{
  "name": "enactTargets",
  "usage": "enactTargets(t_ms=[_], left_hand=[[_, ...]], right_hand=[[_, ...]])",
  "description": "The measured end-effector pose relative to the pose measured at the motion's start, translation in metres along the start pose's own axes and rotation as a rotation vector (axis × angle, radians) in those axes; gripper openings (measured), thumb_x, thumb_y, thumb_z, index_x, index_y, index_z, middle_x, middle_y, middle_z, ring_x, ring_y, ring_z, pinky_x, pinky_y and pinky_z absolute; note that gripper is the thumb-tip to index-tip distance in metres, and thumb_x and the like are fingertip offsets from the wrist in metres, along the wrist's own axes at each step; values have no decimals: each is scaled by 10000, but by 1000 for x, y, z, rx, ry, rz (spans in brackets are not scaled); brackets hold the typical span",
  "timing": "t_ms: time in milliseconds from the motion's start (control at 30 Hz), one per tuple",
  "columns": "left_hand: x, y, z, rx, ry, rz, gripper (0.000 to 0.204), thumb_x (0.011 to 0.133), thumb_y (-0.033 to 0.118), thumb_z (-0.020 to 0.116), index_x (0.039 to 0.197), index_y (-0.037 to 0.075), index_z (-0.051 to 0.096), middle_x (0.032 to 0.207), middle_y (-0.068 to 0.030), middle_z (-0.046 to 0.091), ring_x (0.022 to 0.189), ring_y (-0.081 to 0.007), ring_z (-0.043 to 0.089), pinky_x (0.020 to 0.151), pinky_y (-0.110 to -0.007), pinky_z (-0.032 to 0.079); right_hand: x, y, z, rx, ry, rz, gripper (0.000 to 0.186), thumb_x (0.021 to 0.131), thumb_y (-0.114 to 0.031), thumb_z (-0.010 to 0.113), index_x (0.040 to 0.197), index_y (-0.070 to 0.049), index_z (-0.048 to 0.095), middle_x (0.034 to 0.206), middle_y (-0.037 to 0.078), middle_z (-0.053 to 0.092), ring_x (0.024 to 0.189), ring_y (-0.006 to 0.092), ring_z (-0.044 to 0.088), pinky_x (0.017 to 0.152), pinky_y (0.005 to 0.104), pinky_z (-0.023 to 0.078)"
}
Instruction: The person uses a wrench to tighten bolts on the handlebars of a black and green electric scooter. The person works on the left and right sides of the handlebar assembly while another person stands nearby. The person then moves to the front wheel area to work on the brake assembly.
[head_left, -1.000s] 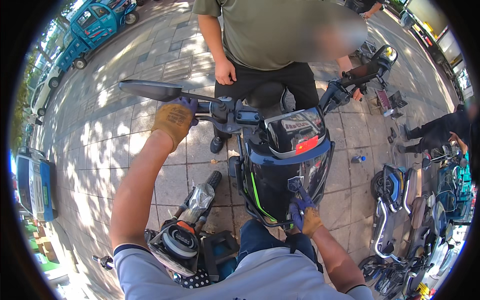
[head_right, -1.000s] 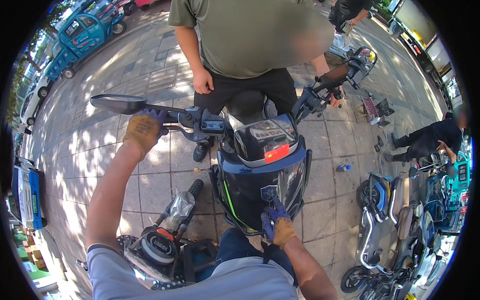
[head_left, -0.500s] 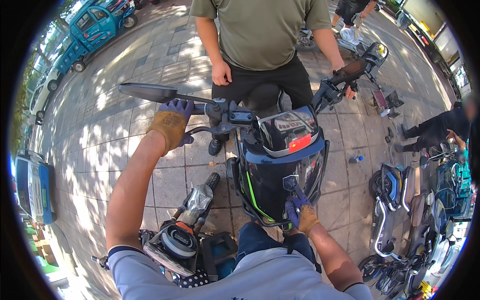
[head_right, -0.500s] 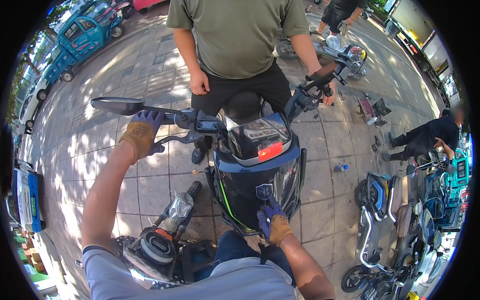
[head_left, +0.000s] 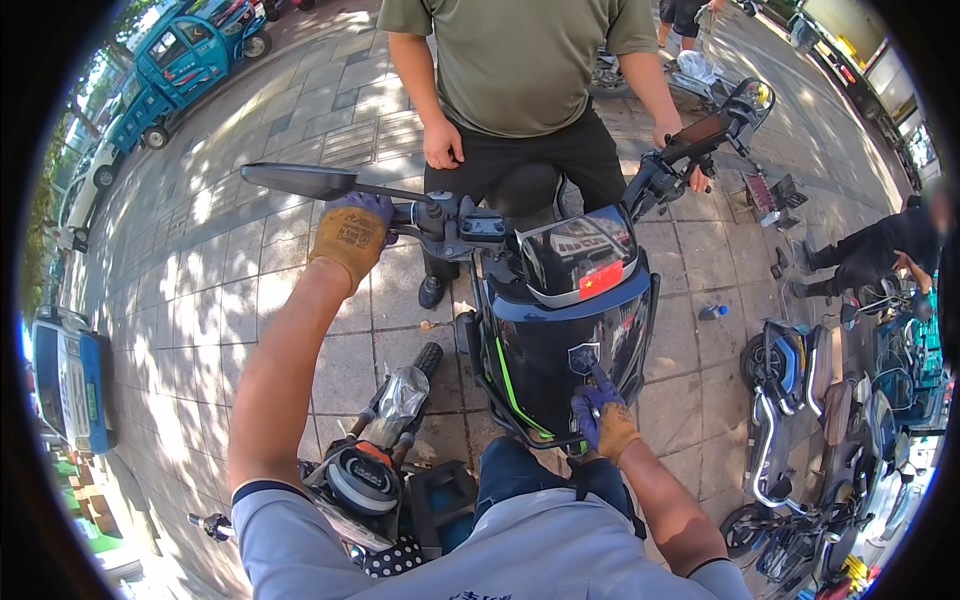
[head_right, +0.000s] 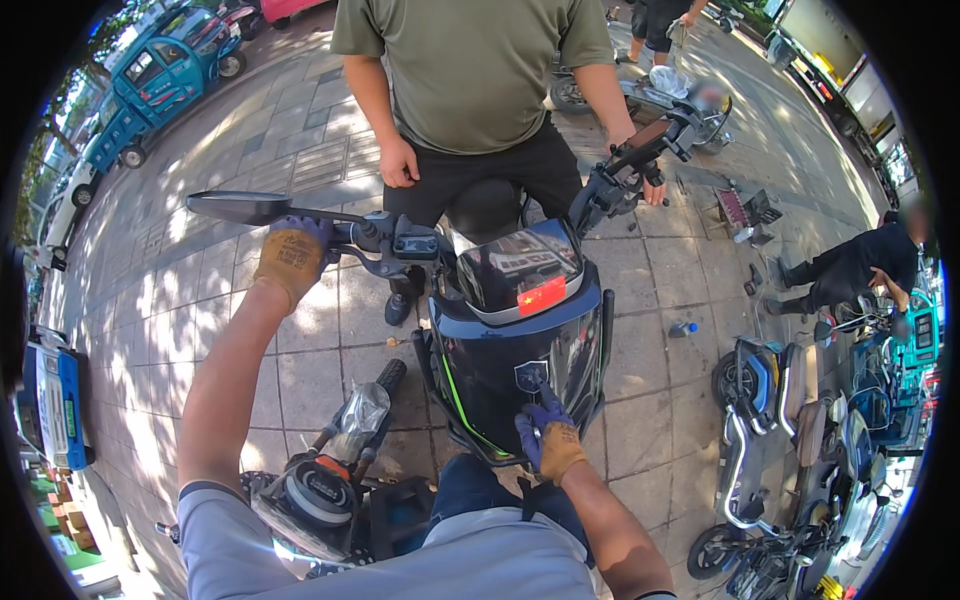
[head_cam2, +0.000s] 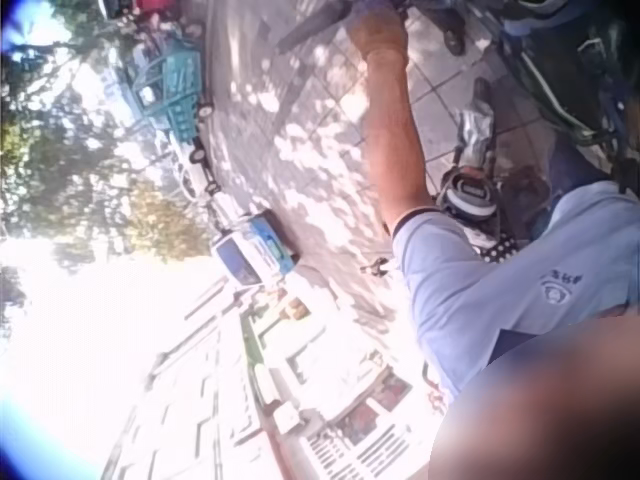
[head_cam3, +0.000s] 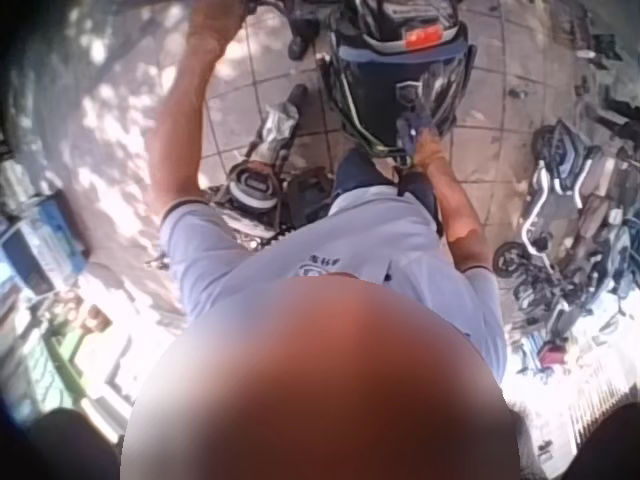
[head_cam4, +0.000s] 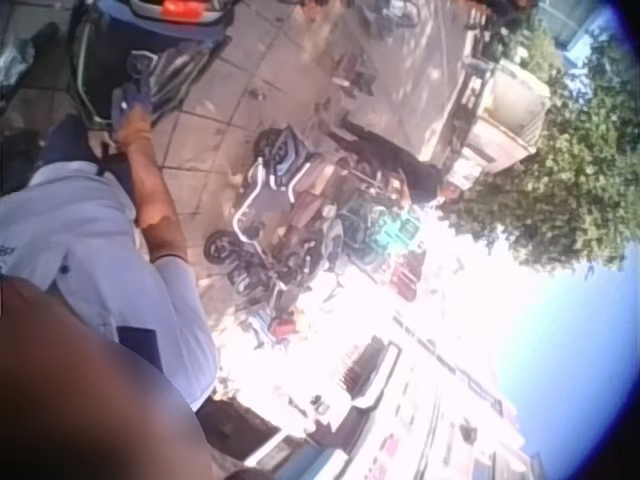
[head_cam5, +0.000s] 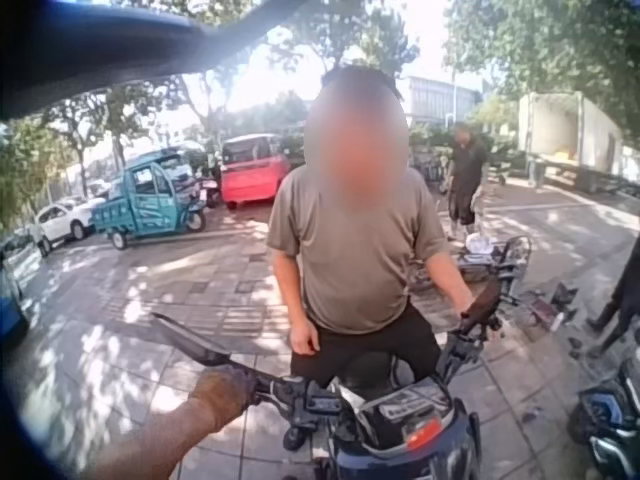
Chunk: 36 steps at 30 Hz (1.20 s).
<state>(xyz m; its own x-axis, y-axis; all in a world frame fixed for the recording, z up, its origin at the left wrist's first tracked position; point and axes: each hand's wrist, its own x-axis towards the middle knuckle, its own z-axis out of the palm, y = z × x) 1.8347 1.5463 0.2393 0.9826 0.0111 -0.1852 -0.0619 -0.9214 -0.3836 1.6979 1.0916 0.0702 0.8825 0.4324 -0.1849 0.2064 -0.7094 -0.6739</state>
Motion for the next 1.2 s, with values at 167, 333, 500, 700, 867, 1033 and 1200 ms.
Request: enactTargets(t_ms=[167, 333, 500, 700, 867, 1033, 1200], left_hand=[[-11, 1, 0, -20, 126, 61, 389, 918, 288, 710, 1231, 70, 635, 1159, -133, 712, 1109, -302, 677, 917, -418, 524], [2, -2, 6, 11, 7, 24, 510, 877, 354, 773, 1262, 63, 609, 1193, -157, 692, 1134, -310, 663, 929, -423, 516], [2, -2, -10, -88, -76, 26, 543, 869, 372, 791, 1257, 37, 613, 1190, -159, 699, 1141, -307, 665, 958, -413, 519], [-9, -1, -9, -28, 59, 87, 365, 907, 321, 755, 1160, 75, 663, 1129, -132, 722, 1102, -307, 681, 923, -421, 535], [1, -6, -5, -125, -40, 18, 459, 876, 356, 785, 1195, 62, 634, 1131, -145, 715, 1119, -309, 666, 938, -428, 522], [-6, 2, -16, -29, -62, 39, 552, 921, 405, 706, 1329, 47, 605, 1254, -174, 677, 1193, -337, 633, 980, -443, 494], [-1, -4, -6, -132, 20, 54, 399, 875, 331, 773, 1138, 55, 654, 1070, -136, 730, 1056, -317, 690, 912, -434, 533]], right_hand=[[-2, 8, 2, -22, 11, -6, 356, 980, -281, 649, 1232, -35, 698, 1514, 320, 459, 1302, 479, 553, 1090, 485, 478], [0, -2, -3, 2, -9, 34, 359, 978, -282, 649, 1226, -28, 700, 1506, 323, 467, 1297, 480, 559, 1090, 483, 478], [1, -6, -7, -22, 1, 3, 314, 970, -221, 650, 1213, -29, 705, 1518, 298, 470, 1257, 470, 589, 1057, 469, 496], [-1, 3, -2, -36, -5, 3, 305, 975, -230, 649, 1207, -42, 708, 1525, 293, 463, 1271, 470, 580, 1067, 471, 490], [3, -3, -4, -18, -8, -9, 332, 973, -272, 658, 1209, -42, 702, 1523, 298, 460, 1292, 472, 561, 1079, 496, 481], [1, -2, -7, -35, -4, 2, 294, 965, -223, 662, 1194, -47, 715, 1518, 293, 472, 1269, 470, 579, 1069, 473, 487], [2, 0, -3, -2, 5, -17, 291, 959, -214, 668, 1193, -48, 713, 1509, 302, 476, 1263, 478, 579, 1059, 476, 491]])
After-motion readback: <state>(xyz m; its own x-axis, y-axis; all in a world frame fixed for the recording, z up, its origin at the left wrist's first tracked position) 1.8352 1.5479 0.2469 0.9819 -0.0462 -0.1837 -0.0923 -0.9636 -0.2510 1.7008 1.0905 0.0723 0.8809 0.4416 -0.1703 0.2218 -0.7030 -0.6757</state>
